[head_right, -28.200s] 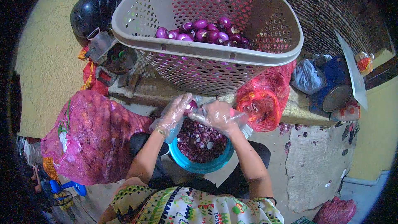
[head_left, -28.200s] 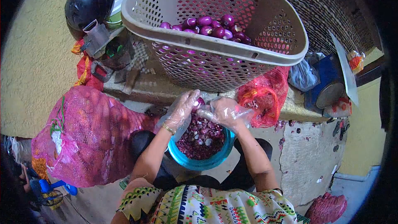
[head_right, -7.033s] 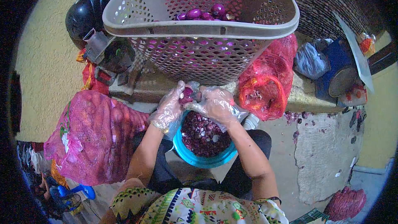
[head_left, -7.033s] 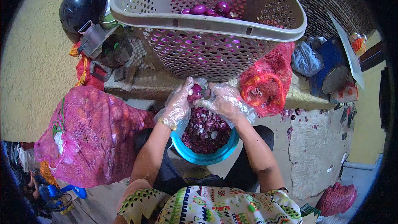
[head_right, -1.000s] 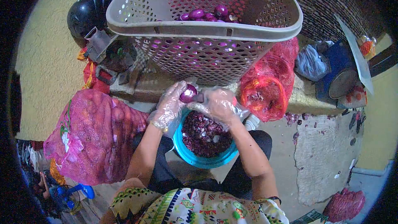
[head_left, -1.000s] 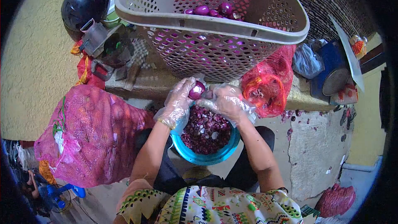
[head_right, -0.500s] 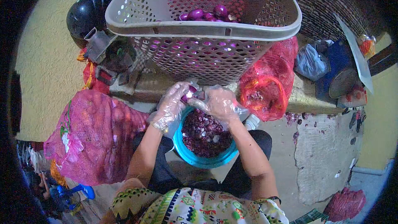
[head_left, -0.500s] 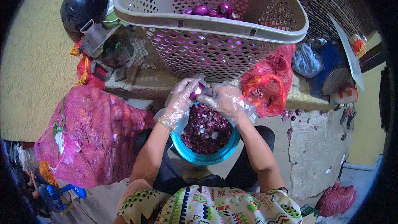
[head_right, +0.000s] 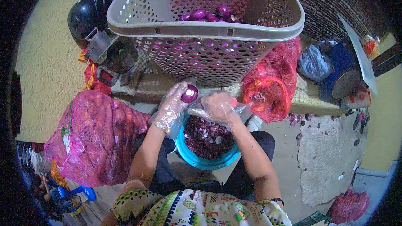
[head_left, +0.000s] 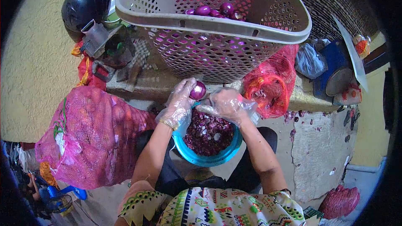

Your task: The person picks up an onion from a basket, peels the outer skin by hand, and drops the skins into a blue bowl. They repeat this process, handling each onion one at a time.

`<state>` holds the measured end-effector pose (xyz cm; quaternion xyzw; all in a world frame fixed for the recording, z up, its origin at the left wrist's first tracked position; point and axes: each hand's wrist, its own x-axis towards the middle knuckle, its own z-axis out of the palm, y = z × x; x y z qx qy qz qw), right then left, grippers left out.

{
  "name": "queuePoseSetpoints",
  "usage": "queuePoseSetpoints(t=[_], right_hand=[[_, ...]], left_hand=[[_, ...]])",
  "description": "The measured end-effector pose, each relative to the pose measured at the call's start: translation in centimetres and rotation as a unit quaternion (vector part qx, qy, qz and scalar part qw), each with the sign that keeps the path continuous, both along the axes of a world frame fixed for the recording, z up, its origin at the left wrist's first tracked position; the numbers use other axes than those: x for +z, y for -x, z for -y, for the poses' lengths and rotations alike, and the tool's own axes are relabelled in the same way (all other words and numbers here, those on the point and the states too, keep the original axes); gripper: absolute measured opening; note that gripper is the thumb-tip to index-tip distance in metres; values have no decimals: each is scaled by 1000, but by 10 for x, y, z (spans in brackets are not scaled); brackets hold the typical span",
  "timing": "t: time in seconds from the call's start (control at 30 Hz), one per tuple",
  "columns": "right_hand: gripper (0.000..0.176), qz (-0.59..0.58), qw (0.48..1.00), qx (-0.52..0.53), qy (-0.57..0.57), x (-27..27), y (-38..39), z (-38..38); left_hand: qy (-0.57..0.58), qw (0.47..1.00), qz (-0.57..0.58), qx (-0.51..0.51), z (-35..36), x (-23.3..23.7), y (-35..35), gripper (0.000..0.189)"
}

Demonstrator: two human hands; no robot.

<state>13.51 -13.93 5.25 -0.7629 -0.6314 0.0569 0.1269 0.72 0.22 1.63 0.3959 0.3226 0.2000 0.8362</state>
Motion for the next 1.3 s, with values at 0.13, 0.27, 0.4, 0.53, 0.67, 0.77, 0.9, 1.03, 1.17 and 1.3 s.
queuePoseSetpoints(t=[0.13,0.27,0.4,0.53,0.67,0.77,0.9,1.03,1.17,1.3], right_hand=[[68,-25,1000,-9,9,7,0,2],[65,-107,984,-120,-77,17,-1,3],[65,-100,985,-129,-56,19,-2,4],[68,-86,987,-116,-68,12,-3,3],[65,-105,986,-106,-80,13,-1,3],[61,-98,989,-96,-57,12,1,1],[62,-46,997,-64,-23,4,2,1],[65,-117,988,-74,-74,10,2,1],[67,-109,983,-121,-86,15,-1,3],[68,-92,984,-114,-102,14,0,3]], left_hand=[[21,1000,-16,9,3,9,1,33],[11,999,-1,-35,2,7,2,34],[3,999,-3,-54,3,7,2,34],[-5,998,7,-55,0,-3,1,35],[-6,998,13,-61,1,-2,2,35],[-8,998,13,-57,-2,-7,2,34],[-31,998,-42,-38,1,8,4,33],[-39,997,-48,-48,-3,10,5,35],[-77,994,-50,-63,1,21,7,34],[-60,995,-39,-75,2,18,6,31]])
